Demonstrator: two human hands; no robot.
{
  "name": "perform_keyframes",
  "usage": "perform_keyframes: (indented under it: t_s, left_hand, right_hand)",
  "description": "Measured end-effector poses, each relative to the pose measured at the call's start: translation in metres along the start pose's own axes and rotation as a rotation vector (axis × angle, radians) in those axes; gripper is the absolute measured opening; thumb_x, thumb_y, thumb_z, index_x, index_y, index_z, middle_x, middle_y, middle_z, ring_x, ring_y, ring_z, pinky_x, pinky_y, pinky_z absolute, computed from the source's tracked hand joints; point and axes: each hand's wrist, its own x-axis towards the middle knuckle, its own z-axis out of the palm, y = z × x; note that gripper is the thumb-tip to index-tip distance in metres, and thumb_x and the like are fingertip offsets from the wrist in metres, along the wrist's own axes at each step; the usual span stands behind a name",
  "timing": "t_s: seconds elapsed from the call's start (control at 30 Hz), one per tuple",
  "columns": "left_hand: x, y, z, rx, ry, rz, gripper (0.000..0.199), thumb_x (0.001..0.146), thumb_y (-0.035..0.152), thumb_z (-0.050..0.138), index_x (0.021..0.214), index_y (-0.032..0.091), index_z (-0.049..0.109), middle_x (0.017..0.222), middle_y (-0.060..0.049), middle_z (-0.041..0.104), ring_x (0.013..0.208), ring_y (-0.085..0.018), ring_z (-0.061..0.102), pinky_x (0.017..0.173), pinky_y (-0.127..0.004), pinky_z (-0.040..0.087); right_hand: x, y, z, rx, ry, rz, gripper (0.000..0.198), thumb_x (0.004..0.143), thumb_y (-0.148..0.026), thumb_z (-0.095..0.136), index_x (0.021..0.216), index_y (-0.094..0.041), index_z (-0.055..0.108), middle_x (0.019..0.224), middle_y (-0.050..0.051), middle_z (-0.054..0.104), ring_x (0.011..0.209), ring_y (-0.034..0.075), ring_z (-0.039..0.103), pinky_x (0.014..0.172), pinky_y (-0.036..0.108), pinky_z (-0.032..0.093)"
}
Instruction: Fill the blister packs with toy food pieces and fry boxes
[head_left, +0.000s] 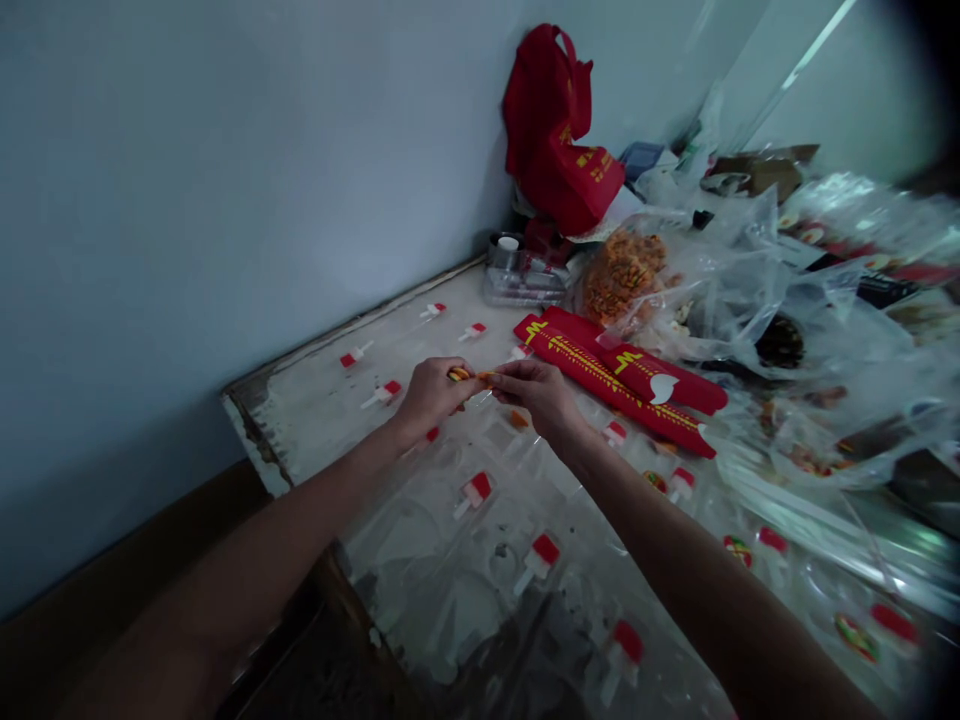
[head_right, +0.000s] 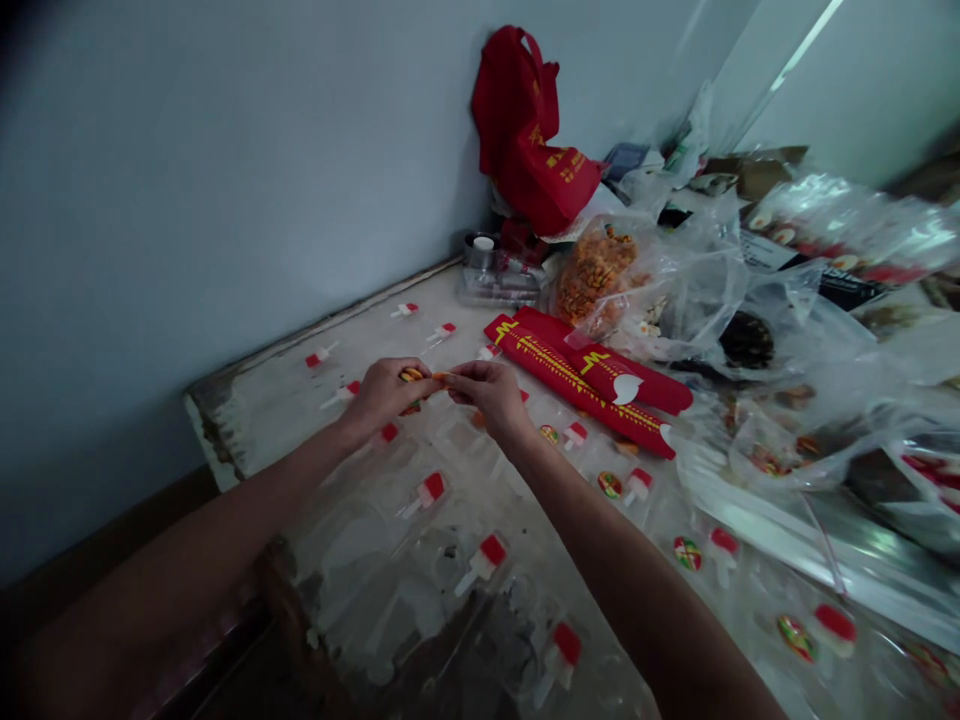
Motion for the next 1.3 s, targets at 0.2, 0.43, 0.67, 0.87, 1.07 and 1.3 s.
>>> perform_keyframes:
  t_s: [0.2, 0.43, 0.67, 0.87, 1.07, 1.3]
  left_hand:
    - [0.007, 0.004, 0.011, -0.394, -0.096, -0.328, 0.034, 0.068, 0.046, 0.087, 0.077, 0.018, 0.069, 0.070, -0.002, 0.065, 0.055, -0.011, 0.055, 0.053, -0.024, 0.046]
    - [-0.006, 0.002, -0.002, -0.690, -0.089, -0.423, 0.019, 0.076, 0.018, 0.069, 0.095, 0.016, 0.071, 0.085, -0.004, 0.070, 0.065, -0.012, 0.064, 0.055, -0.021, 0.052]
    - [-0.009, 0.007, 0.006, -0.589, -0.146, -0.327, 0.027, 0.067, 0.012, 0.074, 0.094, 0.013, 0.069, 0.086, -0.007, 0.071, 0.070, -0.016, 0.067, 0.060, -0.027, 0.057]
    - [-0.004, 0.001, 0.021, -0.565, -0.121, -0.293, 0.028, 0.065, 0.009, 0.076, 0.091, 0.015, 0.067, 0.083, -0.005, 0.070, 0.068, -0.016, 0.068, 0.066, -0.031, 0.058]
    - [0.003, -0.005, 0.028, -0.493, -0.069, -0.222, 0.033, 0.062, 0.009, 0.083, 0.089, 0.017, 0.065, 0.082, -0.003, 0.068, 0.071, -0.015, 0.067, 0.067, -0.028, 0.056]
    - [0.027, -0.003, 0.006, -0.484, 0.038, -0.239, 0.039, 0.059, 0.002, 0.079, 0.094, 0.015, 0.066, 0.082, -0.004, 0.068, 0.063, -0.016, 0.065, 0.058, -0.031, 0.057]
  right_hand:
    - [-0.003, -0.010, -0.032, -0.605, 0.043, -0.253, 0.019, 0.072, -0.036, 0.081, 0.072, -0.019, 0.073, 0.070, 0.002, 0.069, 0.065, 0.015, 0.059, 0.058, 0.025, 0.043]
    - [-0.019, -0.011, -0.035, -0.818, -0.101, -0.088, 0.014, 0.065, -0.018, 0.086, 0.077, -0.021, 0.079, 0.067, 0.001, 0.072, 0.061, 0.017, 0.065, 0.057, 0.026, 0.044]
    - [-0.002, -0.016, -0.012, -0.648, -0.031, -0.260, 0.015, 0.082, -0.031, 0.076, 0.089, -0.019, 0.082, 0.075, 0.003, 0.075, 0.065, 0.015, 0.066, 0.057, 0.023, 0.045]
    - [0.003, -0.003, -0.014, -0.519, -0.031, -0.132, 0.018, 0.076, -0.014, 0.071, 0.090, -0.015, 0.081, 0.067, 0.001, 0.072, 0.057, 0.012, 0.061, 0.053, 0.020, 0.044]
    - [0.010, 0.004, -0.021, -0.433, -0.013, -0.092, 0.005, 0.074, -0.014, 0.071, 0.072, -0.015, 0.075, 0.060, 0.000, 0.068, 0.055, 0.010, 0.059, 0.049, 0.018, 0.042]
    - [0.081, 0.001, -0.037, -0.443, 0.161, -0.007, 0.006, 0.078, -0.013, 0.071, 0.072, -0.013, 0.073, 0.058, 0.002, 0.068, 0.052, 0.012, 0.062, 0.052, 0.019, 0.047]
